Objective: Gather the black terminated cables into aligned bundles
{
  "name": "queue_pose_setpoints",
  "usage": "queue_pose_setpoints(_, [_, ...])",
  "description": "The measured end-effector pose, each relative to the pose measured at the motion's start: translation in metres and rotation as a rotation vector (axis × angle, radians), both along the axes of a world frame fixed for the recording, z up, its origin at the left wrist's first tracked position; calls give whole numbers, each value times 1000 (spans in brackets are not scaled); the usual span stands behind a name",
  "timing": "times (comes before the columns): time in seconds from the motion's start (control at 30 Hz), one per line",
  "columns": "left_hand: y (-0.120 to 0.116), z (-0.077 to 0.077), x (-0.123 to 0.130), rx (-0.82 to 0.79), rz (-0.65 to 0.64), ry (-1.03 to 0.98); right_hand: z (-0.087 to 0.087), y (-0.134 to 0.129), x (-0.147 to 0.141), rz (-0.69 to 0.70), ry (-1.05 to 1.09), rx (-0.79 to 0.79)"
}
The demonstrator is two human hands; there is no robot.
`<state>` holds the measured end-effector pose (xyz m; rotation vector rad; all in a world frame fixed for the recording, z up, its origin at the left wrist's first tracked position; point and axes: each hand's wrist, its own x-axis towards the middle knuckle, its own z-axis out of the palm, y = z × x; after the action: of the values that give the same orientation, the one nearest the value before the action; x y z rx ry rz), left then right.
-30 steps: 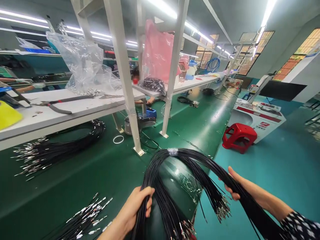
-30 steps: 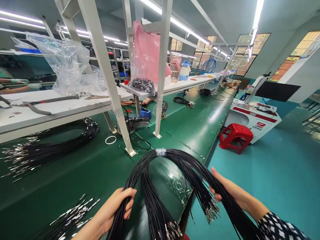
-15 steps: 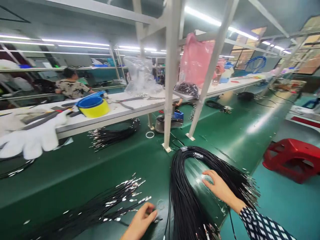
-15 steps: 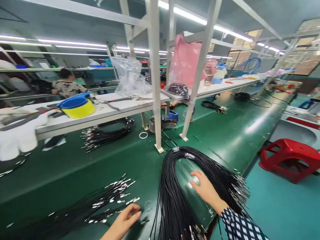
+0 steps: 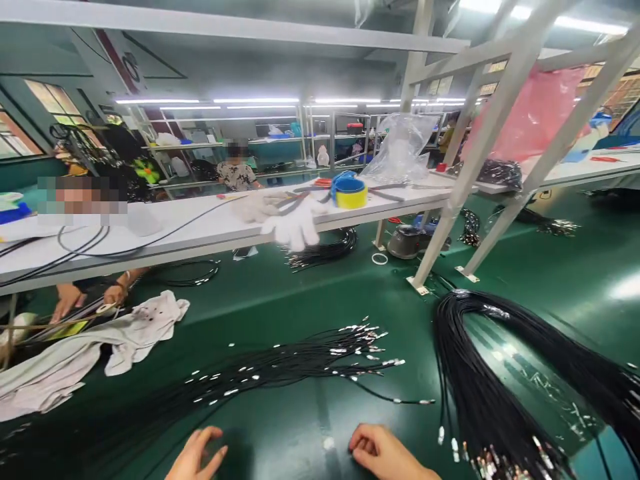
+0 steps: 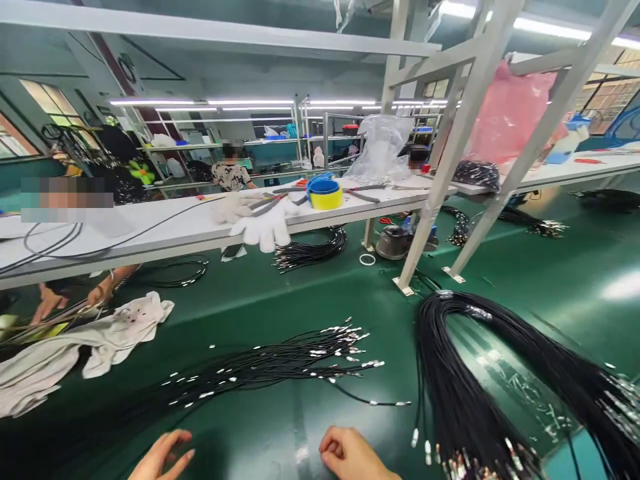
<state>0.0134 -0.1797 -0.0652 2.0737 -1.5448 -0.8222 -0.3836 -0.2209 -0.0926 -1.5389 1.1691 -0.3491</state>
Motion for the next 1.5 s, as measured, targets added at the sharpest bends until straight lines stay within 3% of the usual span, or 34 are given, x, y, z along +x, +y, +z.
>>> queue_pose_setpoints(0.13, [10,-11,84,-92,-101,-371,-33,49,80,-90,8,66])
queue_pose_setpoints(0.3, [21,-9,148,-16,-164,-594,-43,81,122,-299,446,-116])
queue_pose_setpoints(0.43, [11,-18,163,-25,-266,-516,-38,77,126,-339,525,-82])
queue_pose_setpoints(0.6, [-2,-37,138,-8,-336,-449,-35,68,126,-368,533,26])
queue_pose_setpoints(0.7, [1,-35,128,36,-379,-450,-27,55,131,-287,477,-47])
queue_pose_setpoints(0.77, [7,-29,132,65,-433,-426,-21,38,135,-197,498,-286])
queue_pose_setpoints(0.87, [16,-23,158,60,-541,-413,-22,0,140,-5,579,-695])
queue_pose_setpoints(0.97, [18,-22,198,69,-614,-477,-36,-54,137,184,655,-907])
queue_pose_setpoints(1.1, [-6,-23,248,117,-451,-585,-54,-132,126,178,757,-996])
queue_pose_setpoints(1.2, [-41,-25,268,138,-419,-592,-55,-169,123,306,800,-879])
queue_pose_setpoints(1.27, [-60,-26,274,201,-435,-556,-50,-176,124,385,796,-771])
queue_pose_setpoints(1.37, [-64,-25,274,270,-403,-523,-41,-164,124,345,801,-715])
queue_pose_setpoints(1.5, [-16,-19,258,273,-423,-512,-30,-113,109,422,729,-756])
